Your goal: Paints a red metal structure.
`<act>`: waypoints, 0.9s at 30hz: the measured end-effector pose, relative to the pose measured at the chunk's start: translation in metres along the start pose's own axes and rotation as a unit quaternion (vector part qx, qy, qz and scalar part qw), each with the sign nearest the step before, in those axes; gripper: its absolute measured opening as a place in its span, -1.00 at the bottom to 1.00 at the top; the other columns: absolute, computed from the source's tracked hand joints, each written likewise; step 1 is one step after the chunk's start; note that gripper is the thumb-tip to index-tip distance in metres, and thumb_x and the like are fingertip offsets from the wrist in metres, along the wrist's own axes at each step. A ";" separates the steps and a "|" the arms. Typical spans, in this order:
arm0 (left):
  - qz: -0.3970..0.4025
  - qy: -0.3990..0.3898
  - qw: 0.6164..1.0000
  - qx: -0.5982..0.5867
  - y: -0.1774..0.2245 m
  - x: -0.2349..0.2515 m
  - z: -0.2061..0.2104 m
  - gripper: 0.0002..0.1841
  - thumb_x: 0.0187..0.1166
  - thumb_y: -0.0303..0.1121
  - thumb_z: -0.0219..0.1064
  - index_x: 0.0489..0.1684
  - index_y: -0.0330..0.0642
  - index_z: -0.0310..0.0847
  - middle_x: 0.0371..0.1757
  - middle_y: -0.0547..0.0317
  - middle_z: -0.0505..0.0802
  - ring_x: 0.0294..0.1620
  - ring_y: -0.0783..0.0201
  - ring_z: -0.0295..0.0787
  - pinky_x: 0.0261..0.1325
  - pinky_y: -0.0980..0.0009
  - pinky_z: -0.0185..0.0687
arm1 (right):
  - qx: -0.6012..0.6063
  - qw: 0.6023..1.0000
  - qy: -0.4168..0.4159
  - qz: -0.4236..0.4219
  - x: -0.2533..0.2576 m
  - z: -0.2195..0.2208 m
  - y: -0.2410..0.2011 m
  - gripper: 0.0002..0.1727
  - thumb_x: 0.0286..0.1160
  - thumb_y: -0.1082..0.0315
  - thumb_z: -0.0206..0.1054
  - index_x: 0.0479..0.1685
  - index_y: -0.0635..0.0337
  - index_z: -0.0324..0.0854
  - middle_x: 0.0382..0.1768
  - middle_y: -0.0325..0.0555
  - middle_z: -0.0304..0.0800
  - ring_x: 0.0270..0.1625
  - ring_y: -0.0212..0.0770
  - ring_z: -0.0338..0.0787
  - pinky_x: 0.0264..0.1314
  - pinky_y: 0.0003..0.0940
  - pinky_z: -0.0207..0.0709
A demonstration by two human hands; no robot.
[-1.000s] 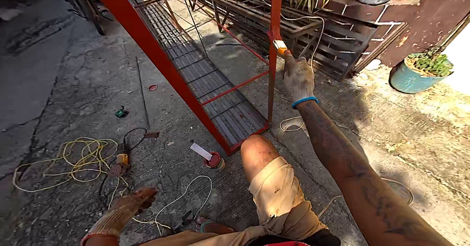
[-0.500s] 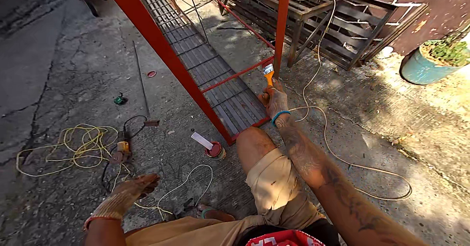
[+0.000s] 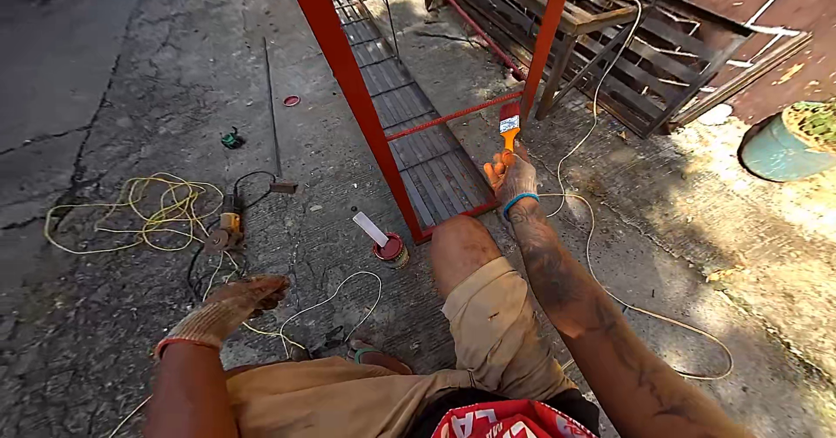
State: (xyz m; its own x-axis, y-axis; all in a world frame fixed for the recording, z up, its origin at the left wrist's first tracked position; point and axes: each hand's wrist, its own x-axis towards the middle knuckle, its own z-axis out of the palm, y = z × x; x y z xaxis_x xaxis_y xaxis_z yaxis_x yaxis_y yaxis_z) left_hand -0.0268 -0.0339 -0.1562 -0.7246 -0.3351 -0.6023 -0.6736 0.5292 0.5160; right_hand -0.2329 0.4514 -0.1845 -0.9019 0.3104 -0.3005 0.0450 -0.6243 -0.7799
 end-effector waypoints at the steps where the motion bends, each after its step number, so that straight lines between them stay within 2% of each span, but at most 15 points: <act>1: -0.001 0.001 1.000 -0.003 -0.001 0.002 -0.001 -0.64 0.83 -0.09 0.12 0.20 -0.13 0.72 -0.08 0.12 0.84 -0.20 0.35 0.76 -0.08 0.35 0.65 | -0.012 1.000 -0.022 0.006 -0.005 0.008 0.002 -0.52 0.81 0.33 0.12 0.68 -0.06 0.30 -0.17 -0.15 0.59 -0.32 -0.25 0.68 -0.15 -0.23 0.74; 4: -0.012 0.002 1.000 -0.011 -0.002 0.011 -0.002 -0.59 0.82 -0.03 0.12 0.23 -0.13 0.71 -0.01 0.05 0.86 -0.07 0.23 0.79 0.05 0.19 0.67 | -0.096 0.987 -0.120 0.036 -0.027 0.027 0.018 -0.47 0.80 0.34 0.10 0.74 -0.09 0.30 -0.19 -0.13 0.64 -0.38 -0.24 0.68 -0.20 -0.22 0.76; 8: -0.023 0.008 0.999 -0.027 -0.001 0.018 0.003 -0.62 0.81 -0.05 0.16 0.18 -0.15 0.73 -0.04 0.04 0.87 -0.10 0.21 0.79 0.03 0.14 0.67 | -0.276 0.927 -0.238 0.084 -0.050 0.033 0.035 -0.42 0.75 0.36 0.17 0.77 -0.09 0.35 -0.06 -0.03 0.75 -0.31 -0.20 0.76 -0.16 -0.20 0.78; 11: -0.003 -0.008 1.000 -0.027 -0.002 0.016 0.003 -0.63 0.82 -0.06 0.14 0.18 -0.13 0.73 -0.05 0.05 0.85 -0.12 0.22 0.77 0.01 0.16 0.67 | -0.419 0.879 -0.224 0.047 -0.078 0.031 0.029 -0.46 0.84 0.31 0.07 0.78 -0.18 0.34 0.18 -0.07 0.78 -0.08 -0.18 0.83 0.06 -0.17 0.77; 13: 0.001 -0.002 1.000 -0.021 -0.002 0.014 0.003 -0.64 0.81 -0.06 0.15 0.14 -0.11 0.74 -0.09 0.08 0.85 -0.17 0.26 0.76 -0.04 0.20 0.66 | -0.506 0.824 -0.255 -0.015 -0.064 0.026 0.028 -0.45 0.73 0.33 0.13 0.71 -0.11 0.47 0.07 0.00 0.84 -0.23 -0.14 0.83 -0.12 -0.12 0.76; 15: 0.001 -0.003 1.000 -0.019 -0.006 0.013 0.001 -0.62 0.81 -0.04 0.15 0.16 -0.11 0.74 -0.05 0.05 0.86 -0.13 0.22 0.79 0.02 0.15 0.69 | -0.577 0.765 -0.278 -0.065 -0.059 0.026 0.018 -0.47 0.71 0.26 0.16 0.68 -0.19 0.52 0.05 0.00 0.88 -0.20 -0.08 0.87 -0.08 0.00 0.77; 16: 0.003 -0.004 1.000 -0.021 -0.009 0.013 -0.001 -0.61 0.81 -0.03 0.14 0.17 -0.11 0.73 -0.04 0.05 0.86 -0.11 0.22 0.79 0.03 0.14 0.69 | -0.586 0.754 -0.283 -0.088 -0.059 0.027 0.012 -0.48 0.72 0.24 0.17 0.66 -0.21 0.54 0.07 0.00 0.88 -0.19 -0.07 0.87 -0.08 0.03 0.77; 20: 0.022 -0.001 0.999 -0.029 -0.012 0.004 0.003 -0.62 0.82 -0.06 0.12 0.16 -0.16 0.72 -0.08 0.07 0.84 -0.18 0.26 0.75 -0.04 0.22 0.67 | -0.588 0.738 -0.300 -0.141 -0.048 0.043 -0.001 -0.49 0.75 0.23 0.17 0.67 -0.23 0.52 0.13 -0.04 0.87 -0.20 -0.11 0.85 -0.09 -0.04 0.76; 22: 0.034 -0.010 0.999 -0.020 -0.009 0.005 0.005 -0.61 0.83 -0.07 0.11 0.18 -0.16 0.72 -0.06 0.06 0.84 -0.16 0.26 0.77 -0.02 0.21 0.69 | -0.602 0.731 -0.282 -0.154 -0.030 0.047 -0.008 -0.48 0.73 0.25 0.17 0.66 -0.29 0.53 0.14 -0.07 0.87 -0.17 -0.11 0.85 -0.05 0.00 0.74; 25: 0.042 -0.006 0.999 -0.022 -0.006 0.007 0.003 -0.62 0.82 -0.09 0.13 0.18 -0.19 0.71 -0.05 0.04 0.84 -0.12 0.24 0.77 0.05 0.18 0.68 | -0.600 0.754 -0.223 -0.150 -0.007 0.035 -0.029 -0.49 0.71 0.25 0.19 0.63 -0.35 0.56 0.28 -0.12 0.83 0.02 -0.08 0.88 0.11 0.07 0.76; 27: 0.048 0.000 0.999 -0.009 -0.006 0.006 0.001 -0.61 0.82 -0.08 0.13 0.17 -0.21 0.71 -0.06 0.02 0.84 -0.12 0.22 0.77 0.08 0.15 0.69 | -0.588 0.780 -0.144 -0.157 -0.011 0.015 -0.039 -0.48 0.66 0.21 0.20 0.62 -0.35 0.58 0.25 -0.09 0.84 0.02 -0.04 0.87 0.10 0.15 0.72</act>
State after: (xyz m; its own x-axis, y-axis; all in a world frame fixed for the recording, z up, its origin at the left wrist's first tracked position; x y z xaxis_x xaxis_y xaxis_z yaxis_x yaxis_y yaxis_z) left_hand -0.0268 -0.0379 -0.1636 -0.7858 -0.2833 -0.5498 -0.6038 0.5444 0.5823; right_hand -0.2316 0.4618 -0.1422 -0.9993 0.0351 0.0102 0.0125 0.5918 -0.8060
